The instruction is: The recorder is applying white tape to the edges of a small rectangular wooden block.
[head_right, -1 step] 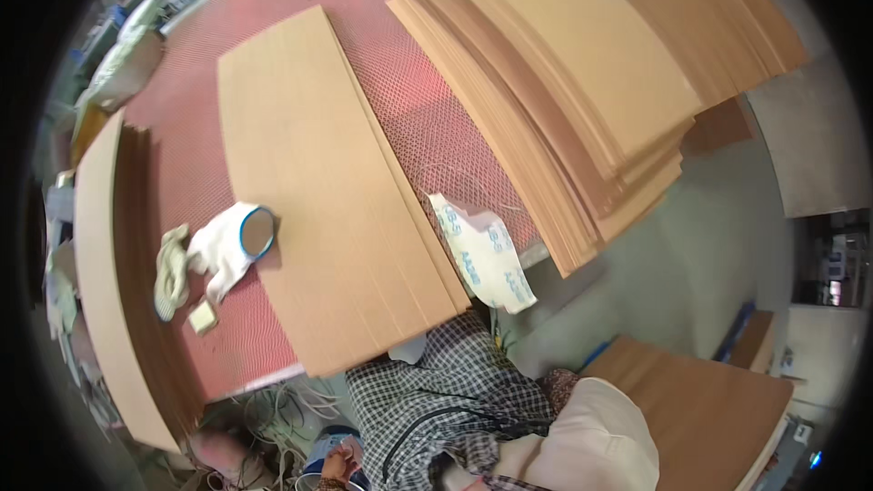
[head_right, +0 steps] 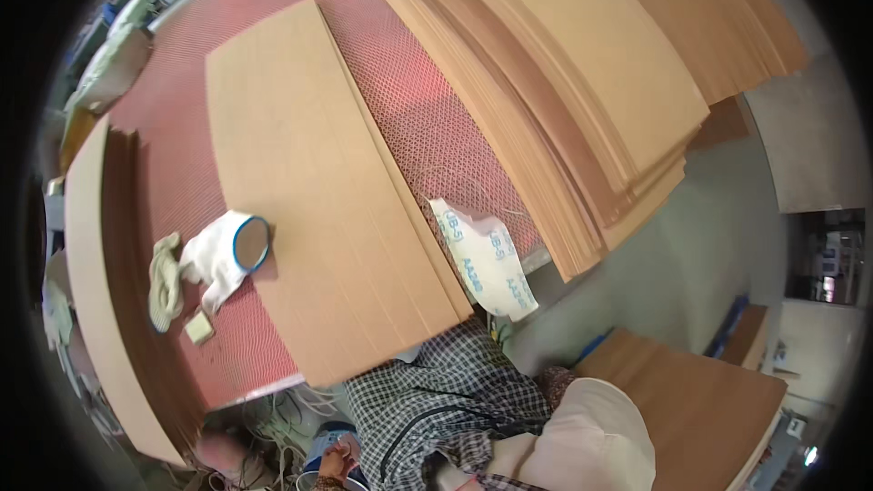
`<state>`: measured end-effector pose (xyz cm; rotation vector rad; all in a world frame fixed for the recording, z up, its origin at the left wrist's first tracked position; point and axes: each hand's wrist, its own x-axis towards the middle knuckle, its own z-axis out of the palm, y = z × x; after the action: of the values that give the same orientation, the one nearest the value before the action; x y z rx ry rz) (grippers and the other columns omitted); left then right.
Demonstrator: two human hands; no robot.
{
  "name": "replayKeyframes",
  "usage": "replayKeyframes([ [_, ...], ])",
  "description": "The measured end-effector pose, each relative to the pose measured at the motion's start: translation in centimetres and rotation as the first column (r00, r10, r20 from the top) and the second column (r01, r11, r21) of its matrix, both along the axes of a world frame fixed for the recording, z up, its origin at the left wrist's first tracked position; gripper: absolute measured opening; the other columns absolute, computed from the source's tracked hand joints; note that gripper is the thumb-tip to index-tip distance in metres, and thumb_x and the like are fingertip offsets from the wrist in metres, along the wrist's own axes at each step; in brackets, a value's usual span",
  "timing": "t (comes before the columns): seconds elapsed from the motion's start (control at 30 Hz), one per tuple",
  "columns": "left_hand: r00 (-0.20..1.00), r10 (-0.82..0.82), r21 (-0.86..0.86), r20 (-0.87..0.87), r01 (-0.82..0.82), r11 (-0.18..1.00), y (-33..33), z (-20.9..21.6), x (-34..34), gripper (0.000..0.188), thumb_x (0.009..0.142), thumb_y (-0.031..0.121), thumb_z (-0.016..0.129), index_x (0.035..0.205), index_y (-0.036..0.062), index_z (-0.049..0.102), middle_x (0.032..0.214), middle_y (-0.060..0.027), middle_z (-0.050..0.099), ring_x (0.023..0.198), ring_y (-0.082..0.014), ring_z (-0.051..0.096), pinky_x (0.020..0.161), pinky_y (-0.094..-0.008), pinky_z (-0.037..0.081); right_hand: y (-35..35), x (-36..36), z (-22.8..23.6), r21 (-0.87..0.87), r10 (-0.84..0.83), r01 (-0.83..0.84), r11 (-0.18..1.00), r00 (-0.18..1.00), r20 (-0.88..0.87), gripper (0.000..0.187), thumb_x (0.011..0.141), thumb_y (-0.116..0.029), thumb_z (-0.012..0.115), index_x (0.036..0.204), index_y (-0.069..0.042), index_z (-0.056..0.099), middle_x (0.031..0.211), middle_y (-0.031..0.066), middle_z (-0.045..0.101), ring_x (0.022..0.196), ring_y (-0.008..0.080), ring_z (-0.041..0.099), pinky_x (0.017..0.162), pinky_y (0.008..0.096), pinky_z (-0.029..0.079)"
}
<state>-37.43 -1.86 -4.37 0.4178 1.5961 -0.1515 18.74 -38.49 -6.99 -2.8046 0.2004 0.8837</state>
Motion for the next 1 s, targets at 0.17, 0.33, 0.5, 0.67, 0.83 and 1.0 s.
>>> replayKeyframes([
  [0.17,0.964,-0.066,0.059,0.258,0.053,0.997,6.8,4.7,1.0,0.014,0.087,0.006,0.069,0.087,0.0101,0.056,0.074,-0.0003,0.055,0.063,-0.0146,0.058,0.053,-0.0329,0.052,3.6,0.0,4.6,-0.034,-0.050,0.048,0.998,0.996,-0.074,0.033,0.097,-0.033,0.054,0.087,-0.004,0.065,0.080,0.0146,0.069,0.068,0.0231,0.067,0.056,0.0376,0.053],
  [0.33,0.980,-0.113,0.026,0.164,0.110,0.994,13.7,6.9,-0.5,0.014,0.089,0.004,0.067,0.092,0.0110,0.056,0.083,-0.0023,0.055,0.068,-0.0162,0.056,0.054,-0.0330,0.049,7.1,0.2,6.9,-0.028,-0.092,0.089,0.996,0.988,-0.125,0.034,0.099,-0.034,0.053,0.088,-0.003,0.064,0.081,0.0147,0.069,0.068,0.0223,0.068,0.056,0.0366,0.054],
  [0.5,0.789,-0.607,0.259,0.091,0.570,0.779,15.3,5.3,-2.4,0.032,0.087,0.022,0.067,0.119,0.0150,0.063,0.120,-0.0104,0.066,0.110,-0.0304,0.060,0.080,-0.0517,0.052,9.5,1.3,7.8,0.010,-0.100,0.103,0.995,0.983,-0.153,0.035,0.101,-0.034,0.051,0.089,-0.003,0.063,0.082,0.0148,0.069,0.068,0.0215,0.068,0.057,0.0355,0.055],
  [0.67,0.291,-0.934,0.457,-0.208,0.873,0.170,15.0,2.4,-2.6,0.036,0.091,0.020,0.061,0.126,0.0132,0.057,0.117,-0.0126,0.064,0.099,-0.0291,0.063,0.074,-0.0456,0.051,12.3,3.2,8.7,0.116,-0.083,0.106,0.988,0.979,-0.188,0.037,0.103,-0.034,0.050,0.090,-0.002,0.062,0.082,0.0148,0.069,0.069,0.0207,0.068,0.057,0.0344,0.056],
  [0.83,0.183,-0.863,0.375,-0.471,0.927,-0.008,15.3,3.0,4.9,0.028,0.095,0.022,0.060,0.116,0.0048,0.067,0.106,-0.0189,0.070,0.098,-0.0319,0.067,0.076,-0.0434,0.052,19.2,8.2,15.0,0.442,-0.043,0.169,0.881,0.959,-0.281,0.038,0.105,-0.035,0.048,0.091,-0.002,0.061,0.083,0.0149,0.070,0.069,0.0199,0.069,0.057,0.0334,0.057],
  [1.0,0.825,-0.523,0.526,-0.213,0.548,0.650,17.5,5.7,11.4,0.025,0.093,0.018,0.067,0.109,-0.0009,0.070,0.097,-0.0109,0.072,0.082,-0.0207,0.065,0.068,-0.0354,0.050,24.1,5.2,26.7,0.743,-0.034,0.425,0.517,0.877,-0.479,0.040,0.107,-0.042,0.044,0.109,-0.003,0.048,0.090,0.0194,0.069,0.066,0.0202,0.068,0.053,0.0286,0.056],
])
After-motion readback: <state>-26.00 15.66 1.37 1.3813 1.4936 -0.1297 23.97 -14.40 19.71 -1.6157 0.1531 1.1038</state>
